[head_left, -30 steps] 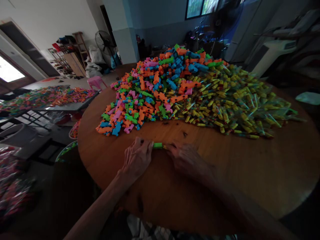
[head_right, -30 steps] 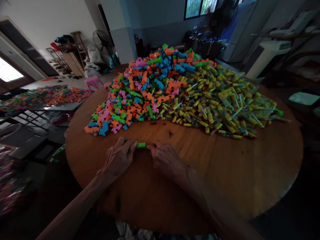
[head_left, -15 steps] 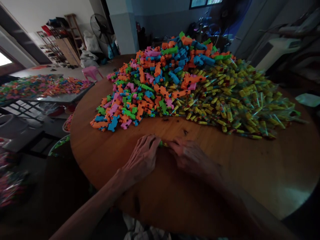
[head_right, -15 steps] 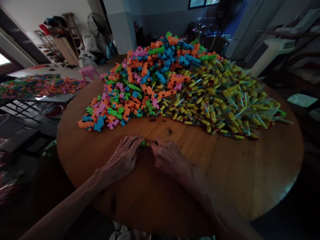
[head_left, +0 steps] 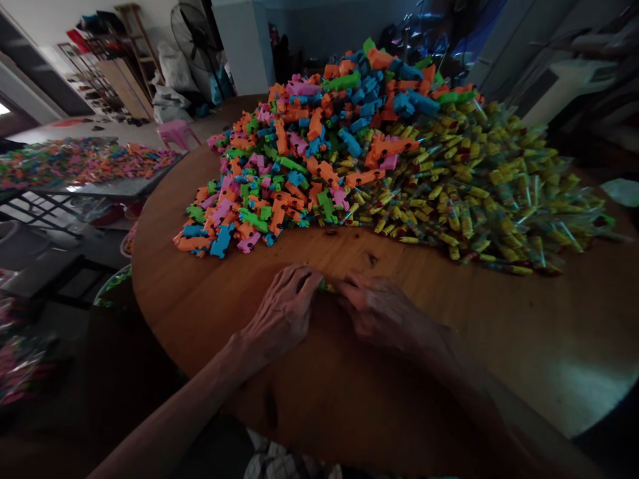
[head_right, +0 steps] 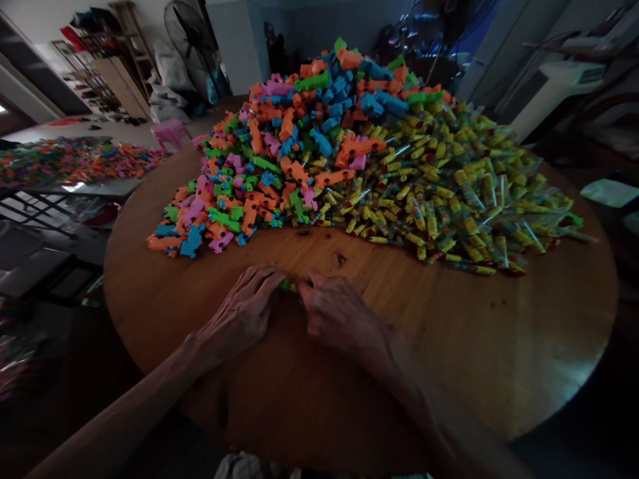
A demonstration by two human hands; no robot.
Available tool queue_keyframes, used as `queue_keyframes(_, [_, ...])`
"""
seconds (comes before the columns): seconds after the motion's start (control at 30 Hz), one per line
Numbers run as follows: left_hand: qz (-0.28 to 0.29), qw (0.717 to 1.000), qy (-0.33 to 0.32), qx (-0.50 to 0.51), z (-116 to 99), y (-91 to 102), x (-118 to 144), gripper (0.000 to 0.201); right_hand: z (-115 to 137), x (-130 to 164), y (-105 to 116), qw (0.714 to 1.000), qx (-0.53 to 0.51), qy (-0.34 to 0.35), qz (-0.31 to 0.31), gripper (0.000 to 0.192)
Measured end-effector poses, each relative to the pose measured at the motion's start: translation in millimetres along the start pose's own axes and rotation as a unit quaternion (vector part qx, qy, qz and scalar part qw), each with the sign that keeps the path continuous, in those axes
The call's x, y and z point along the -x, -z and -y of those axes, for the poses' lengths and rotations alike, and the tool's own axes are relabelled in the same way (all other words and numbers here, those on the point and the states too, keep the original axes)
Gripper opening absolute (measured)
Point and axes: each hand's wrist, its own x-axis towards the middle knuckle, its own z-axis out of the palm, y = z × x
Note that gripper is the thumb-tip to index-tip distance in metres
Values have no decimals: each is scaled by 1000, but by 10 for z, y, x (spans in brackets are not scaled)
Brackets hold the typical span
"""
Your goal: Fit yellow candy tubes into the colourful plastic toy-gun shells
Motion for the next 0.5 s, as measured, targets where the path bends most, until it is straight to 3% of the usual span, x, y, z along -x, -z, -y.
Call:
queue_keyframes(0.23, [24,999,-22,0,30,24,-25,46,74,2,21,995,95,15,39,34])
queue_keyframes(0.5, [51,998,-36,-20,78,70,-16,68,137,14,-61,973,206,102,2,26])
